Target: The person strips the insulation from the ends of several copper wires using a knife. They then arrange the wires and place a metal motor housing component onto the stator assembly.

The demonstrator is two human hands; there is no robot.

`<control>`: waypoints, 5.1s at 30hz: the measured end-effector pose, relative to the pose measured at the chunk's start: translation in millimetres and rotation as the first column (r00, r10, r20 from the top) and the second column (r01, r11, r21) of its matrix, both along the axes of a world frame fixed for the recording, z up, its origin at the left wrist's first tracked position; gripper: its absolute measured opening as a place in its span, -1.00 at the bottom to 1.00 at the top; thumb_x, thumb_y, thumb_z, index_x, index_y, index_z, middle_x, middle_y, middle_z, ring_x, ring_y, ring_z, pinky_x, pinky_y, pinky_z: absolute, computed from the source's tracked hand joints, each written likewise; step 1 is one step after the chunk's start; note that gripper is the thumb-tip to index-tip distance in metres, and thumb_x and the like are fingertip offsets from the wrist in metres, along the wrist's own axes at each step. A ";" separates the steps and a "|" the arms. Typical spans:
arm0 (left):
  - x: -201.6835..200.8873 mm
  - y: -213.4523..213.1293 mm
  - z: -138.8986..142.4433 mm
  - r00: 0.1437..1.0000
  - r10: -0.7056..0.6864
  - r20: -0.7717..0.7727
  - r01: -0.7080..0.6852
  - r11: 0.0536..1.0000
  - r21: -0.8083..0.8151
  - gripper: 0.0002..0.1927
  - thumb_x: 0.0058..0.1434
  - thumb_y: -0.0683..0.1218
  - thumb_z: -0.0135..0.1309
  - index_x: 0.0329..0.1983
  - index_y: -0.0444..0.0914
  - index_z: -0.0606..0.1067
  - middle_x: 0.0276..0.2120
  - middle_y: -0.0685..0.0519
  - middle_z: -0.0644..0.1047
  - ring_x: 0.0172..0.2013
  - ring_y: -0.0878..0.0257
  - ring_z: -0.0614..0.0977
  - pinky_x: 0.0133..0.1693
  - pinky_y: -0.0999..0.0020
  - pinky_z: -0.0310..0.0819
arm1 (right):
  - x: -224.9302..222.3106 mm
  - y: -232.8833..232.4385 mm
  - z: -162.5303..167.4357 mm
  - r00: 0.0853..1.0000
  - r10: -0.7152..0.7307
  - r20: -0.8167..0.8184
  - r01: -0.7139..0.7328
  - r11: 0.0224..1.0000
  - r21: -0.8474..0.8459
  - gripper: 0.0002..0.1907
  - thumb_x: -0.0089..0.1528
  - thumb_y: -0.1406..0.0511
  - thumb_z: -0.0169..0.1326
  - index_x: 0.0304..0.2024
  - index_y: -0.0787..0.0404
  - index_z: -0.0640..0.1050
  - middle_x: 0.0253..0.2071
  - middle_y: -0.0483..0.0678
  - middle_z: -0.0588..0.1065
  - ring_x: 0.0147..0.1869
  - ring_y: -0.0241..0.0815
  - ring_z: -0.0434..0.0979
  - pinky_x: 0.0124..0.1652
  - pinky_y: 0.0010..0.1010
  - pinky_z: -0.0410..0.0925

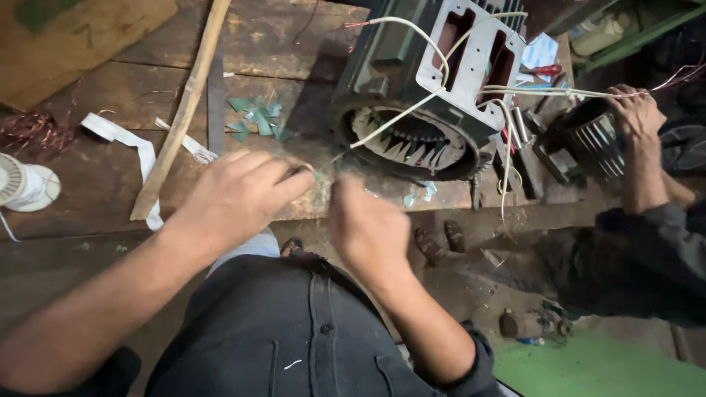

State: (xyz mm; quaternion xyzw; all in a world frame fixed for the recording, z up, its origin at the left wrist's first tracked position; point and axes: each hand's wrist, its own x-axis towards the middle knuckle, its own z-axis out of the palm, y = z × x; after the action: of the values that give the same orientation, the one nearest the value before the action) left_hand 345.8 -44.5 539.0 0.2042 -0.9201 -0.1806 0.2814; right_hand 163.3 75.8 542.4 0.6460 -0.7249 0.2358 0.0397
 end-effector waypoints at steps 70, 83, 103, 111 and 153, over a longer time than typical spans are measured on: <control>-58.8 -52.6 6.9 0.964 -0.137 -0.226 0.115 0.988 -0.106 -0.84 0.24 -0.09 0.19 -0.19 -0.23 0.49 -0.29 0.03 0.47 -0.27 0.06 0.61 -0.25 0.21 0.53 | -17.6 35.3 -15.4 0.751 -0.340 0.566 0.375 0.925 0.058 -0.82 0.44 0.29 -0.06 -0.21 0.26 0.47 -0.57 -0.12 0.54 -0.57 -0.42 0.47 -0.49 -0.52 0.32; -19.1 -44.8 -7.6 0.979 -0.044 -0.198 0.203 0.244 0.948 -0.86 0.33 -0.14 0.10 -0.17 -0.34 0.49 -0.39 0.09 0.59 -0.39 0.40 0.67 -0.36 0.44 0.62 | 44.3 -28.6 -19.1 0.034 -0.064 0.997 0.329 0.943 0.049 -0.84 0.37 0.30 0.14 -0.14 0.29 0.51 -0.45 -0.24 0.35 -0.47 -0.47 0.23 -0.48 -0.56 0.10; -44.4 -62.0 -3.6 0.866 -0.403 -0.295 0.490 0.803 0.339 -0.80 0.15 -0.07 0.22 -0.25 -0.28 0.56 -0.22 -0.14 0.50 -0.16 -0.13 0.52 -0.12 0.03 0.43 | 38.1 -7.4 -45.2 -0.086 0.036 0.996 0.437 0.899 0.005 -0.93 0.36 0.38 0.06 -0.16 0.26 0.43 -0.47 -0.26 0.29 -0.48 -0.47 0.19 -0.45 -0.54 0.10; -66.4 -61.7 3.1 0.860 -0.450 -0.240 0.509 0.741 0.437 -0.78 0.24 -0.04 0.20 -0.26 -0.31 0.54 -0.30 -0.10 0.55 -0.20 -0.09 0.58 -0.13 0.07 0.45 | 41.4 -0.5 -44.9 0.022 -0.127 0.992 0.475 0.874 0.101 -0.94 0.31 0.39 0.10 -0.17 0.27 0.52 -0.41 -0.22 0.40 -0.44 -0.47 0.27 -0.44 -0.57 0.16; 14.6 -63.4 -11.0 0.969 -0.228 -0.099 0.246 0.935 0.254 -0.62 0.11 -0.33 -0.02 0.00 -0.30 0.56 -0.16 -0.11 0.59 -0.16 -0.08 0.61 -0.13 0.08 0.53 | 49.4 -43.3 -3.5 0.943 -0.303 0.134 0.282 0.947 0.155 -0.87 0.30 0.32 0.06 -0.13 0.19 0.41 -0.39 0.17 0.51 -0.33 0.28 0.54 -0.36 0.05 0.35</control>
State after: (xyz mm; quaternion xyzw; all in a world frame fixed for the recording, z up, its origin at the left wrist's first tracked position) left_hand 360.4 -107.8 528.1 0.1213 -0.8954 -0.3412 0.2589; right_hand 212.6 32.5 538.9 0.5116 -0.8281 0.2279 -0.0259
